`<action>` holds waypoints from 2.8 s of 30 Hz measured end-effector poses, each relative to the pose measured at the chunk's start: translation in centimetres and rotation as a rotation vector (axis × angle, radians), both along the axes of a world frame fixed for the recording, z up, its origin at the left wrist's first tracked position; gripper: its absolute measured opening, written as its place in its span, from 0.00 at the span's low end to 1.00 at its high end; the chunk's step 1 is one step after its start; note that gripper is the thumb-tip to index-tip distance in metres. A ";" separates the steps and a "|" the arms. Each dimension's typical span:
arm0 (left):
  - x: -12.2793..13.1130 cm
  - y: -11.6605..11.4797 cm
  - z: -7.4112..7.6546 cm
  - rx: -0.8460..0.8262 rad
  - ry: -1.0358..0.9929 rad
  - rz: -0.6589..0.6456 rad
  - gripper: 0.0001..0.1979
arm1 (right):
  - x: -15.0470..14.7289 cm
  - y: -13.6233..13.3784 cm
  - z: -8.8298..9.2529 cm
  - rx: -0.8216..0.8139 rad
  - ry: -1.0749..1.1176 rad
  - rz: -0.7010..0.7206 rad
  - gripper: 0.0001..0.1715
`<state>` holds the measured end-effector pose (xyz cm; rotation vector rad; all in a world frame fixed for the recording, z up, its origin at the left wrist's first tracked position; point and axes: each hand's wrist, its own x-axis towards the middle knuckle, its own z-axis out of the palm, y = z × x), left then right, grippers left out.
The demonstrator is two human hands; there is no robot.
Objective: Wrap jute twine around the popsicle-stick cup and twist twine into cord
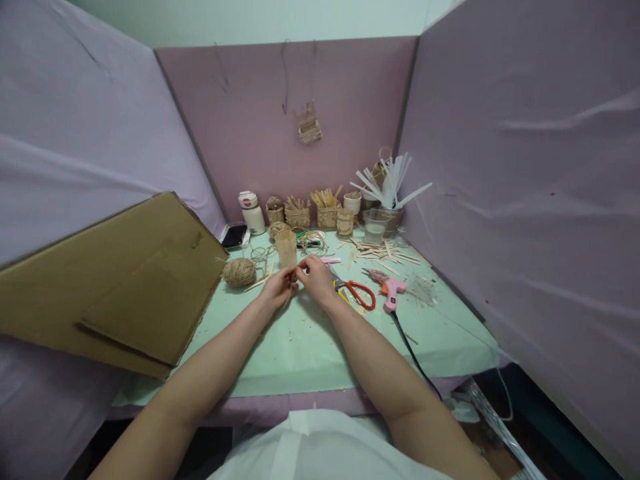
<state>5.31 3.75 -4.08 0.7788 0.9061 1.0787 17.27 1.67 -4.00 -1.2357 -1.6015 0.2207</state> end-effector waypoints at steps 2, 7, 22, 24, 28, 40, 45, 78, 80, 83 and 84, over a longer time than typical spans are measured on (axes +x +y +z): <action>-0.1 0.1 0.1 -0.061 -0.069 -0.074 0.10 | 0.0 -0.1 0.1 0.016 0.008 0.028 0.05; 0.0 -0.3 0.1 0.149 0.020 0.011 0.16 | 0.1 0.1 0.1 -0.164 0.167 0.035 0.07; -0.2 -0.2 -0.6 0.433 0.374 -0.014 0.14 | 0.6 0.6 0.3 -0.281 0.371 0.094 0.12; -0.2 -0.3 -0.5 0.475 0.444 0.005 0.12 | 0.8 0.7 0.3 -0.293 0.394 0.071 0.12; 0.3 -1.0 0.0 0.564 0.518 -0.124 0.09 | 1.4 1.2 0.0 -0.257 0.460 -0.162 0.10; 0.3 -1.9 1.3 0.373 0.281 -0.155 0.15 | 2.0 1.4 0.4 -0.215 0.615 -0.051 0.18; 0.0 -1.2 0.8 0.285 0.230 -0.141 0.19 | 2.6 1.2 1.0 -0.231 0.650 0.017 0.21; -0.9 0.3 0.1 0.294 0.247 -0.059 0.19 | 7.8 -6.2 2.5 -0.842 -0.575 -0.329 0.22; -0.9 0.3 0.1 0.315 0.277 -0.062 0.18 | 7.6 -6.2 2.7 -0.778 -0.559 -0.360 0.22; -0.8 0.0 0.3 0.399 0.403 -0.056 0.16 | 6.4 -5.8 3.4 -0.460 -0.518 -0.284 0.19; -0.8 -0.1 0.5 0.440 0.461 -0.061 0.16 | 5.8 -5.6 3.7 -0.328 -0.504 -0.201 0.19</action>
